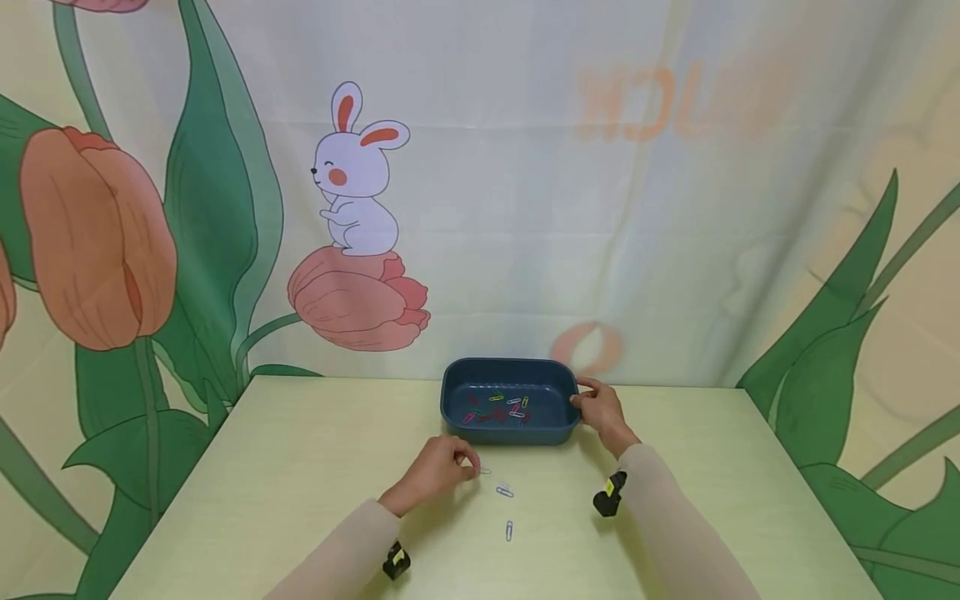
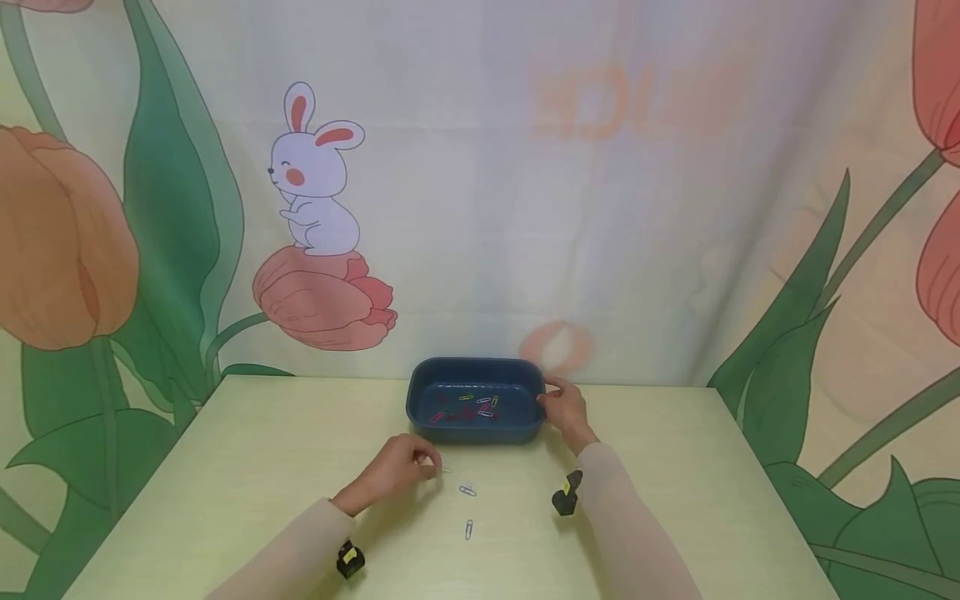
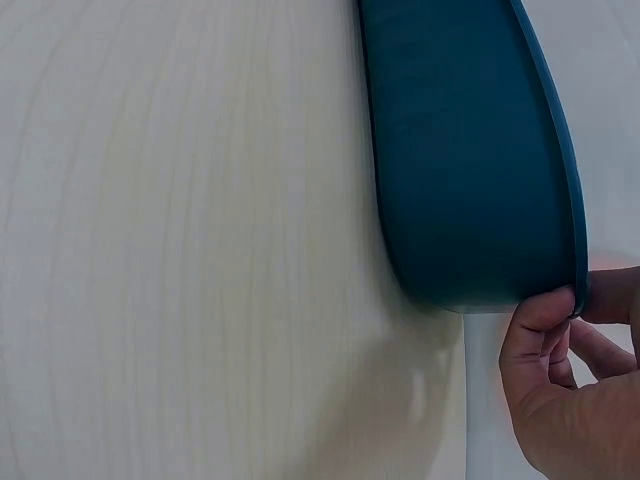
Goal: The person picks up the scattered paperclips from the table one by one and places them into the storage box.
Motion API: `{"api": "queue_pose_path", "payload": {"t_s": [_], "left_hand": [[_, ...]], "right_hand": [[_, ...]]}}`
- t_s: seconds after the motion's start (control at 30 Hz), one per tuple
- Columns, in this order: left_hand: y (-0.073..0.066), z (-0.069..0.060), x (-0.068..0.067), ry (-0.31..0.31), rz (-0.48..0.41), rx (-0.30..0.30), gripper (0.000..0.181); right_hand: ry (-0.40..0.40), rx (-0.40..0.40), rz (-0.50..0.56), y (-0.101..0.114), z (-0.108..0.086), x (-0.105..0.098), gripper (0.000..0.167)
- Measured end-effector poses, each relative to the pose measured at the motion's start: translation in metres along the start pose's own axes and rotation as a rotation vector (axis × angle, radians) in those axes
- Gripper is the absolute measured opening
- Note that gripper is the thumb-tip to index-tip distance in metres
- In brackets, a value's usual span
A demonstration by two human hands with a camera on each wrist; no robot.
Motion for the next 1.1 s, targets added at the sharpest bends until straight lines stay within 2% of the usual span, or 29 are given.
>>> {"api": "queue_pose_path", "payload": {"t_s": [0.17,0.53,0.87,1.1], "left_hand": [[-0.008,0.008,-0.011,-0.038,-0.014,-0.001,0.007],[-0.023,0.022,-0.022,-0.09,-0.027,0.005,0.009],[-0.025,0.04,-0.026,-0.15,-0.053,-0.053,0.006],[-0.025,0.056,-0.027,-0.175,-0.12,-0.113,0.007]], "right_hand": [[0.001,-0.004,0.008,-0.001,0.0,0.001,0.046],[-0.003,-0.012,0.02,-0.003,-0.005,0.001,0.047],[-0.016,-0.02,0.016,-0.004,-0.002,0.001,0.047],[-0.017,-0.02,0.014,-0.004,-0.001,0.001,0.046]]}}
Point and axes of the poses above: each hand's wrist, its own z-axis towards the middle knuckle, its own x-axis out of the palm, y = z × x, the point moved 6 cm from there along z, towards the middle knuckle, and after that the axes turned 11 degrees about -y, right-handed, at the moved point
